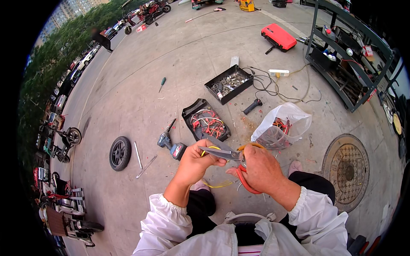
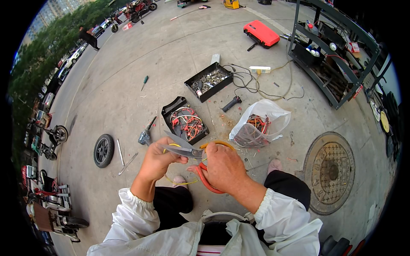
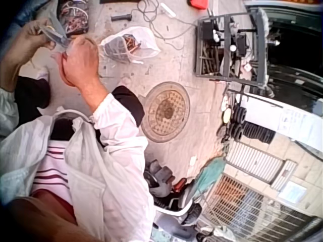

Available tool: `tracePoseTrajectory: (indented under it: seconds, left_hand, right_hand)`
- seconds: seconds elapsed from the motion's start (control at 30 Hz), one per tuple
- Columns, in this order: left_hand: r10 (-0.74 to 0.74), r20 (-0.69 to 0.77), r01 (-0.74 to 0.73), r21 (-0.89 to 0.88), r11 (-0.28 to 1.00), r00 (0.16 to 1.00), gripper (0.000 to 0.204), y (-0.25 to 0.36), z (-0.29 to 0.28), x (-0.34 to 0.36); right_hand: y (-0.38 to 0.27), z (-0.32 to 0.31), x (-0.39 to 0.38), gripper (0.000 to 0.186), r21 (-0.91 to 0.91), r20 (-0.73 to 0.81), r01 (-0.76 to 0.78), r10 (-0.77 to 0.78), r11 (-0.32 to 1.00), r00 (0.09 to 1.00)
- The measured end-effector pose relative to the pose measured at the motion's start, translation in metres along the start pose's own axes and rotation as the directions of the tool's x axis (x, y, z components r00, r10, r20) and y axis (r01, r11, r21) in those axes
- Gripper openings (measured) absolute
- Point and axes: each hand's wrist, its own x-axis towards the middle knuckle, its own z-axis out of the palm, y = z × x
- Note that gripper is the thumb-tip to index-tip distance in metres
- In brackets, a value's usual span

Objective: The person strips the insulation from a yellow wire using pliers, twists the exposed strands, and then uses a soldering iron to tin the wire ends. The work is performed while seated on the ground in an outdoor workshop area.

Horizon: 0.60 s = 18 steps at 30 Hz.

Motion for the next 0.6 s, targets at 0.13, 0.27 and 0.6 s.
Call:
tracePoseTrajectory:
  seconds: [0.13,0.27,0.6]
  left_hand:
    - [0.004,-0.008,-0.003,0.039,0.999,1.0,0.01,0.0,-0.0011,-0.0012]
    - [0.029,0.01,-0.03,0.132,0.991,1.0,0.015,0.0012,-0.0035,-0.0036]
    - [0.095,0.002,-0.094,0.183,0.979,0.995,0.009,0.0017,-0.0065,-0.0082]
  right_hand:
    - [0.0011,0.0016,-0.0014,0.066,-0.069,-0.072,0.064,-0.069,0.996,0.995]
    - [0.0027,0.001,-0.0016,0.065,-0.073,-0.084,0.12,-0.126,0.99,0.988]
    - [-0.0006,0.0028,0.0028,0.065,-0.074,-0.051,0.099,-0.103,0.992,0.993]
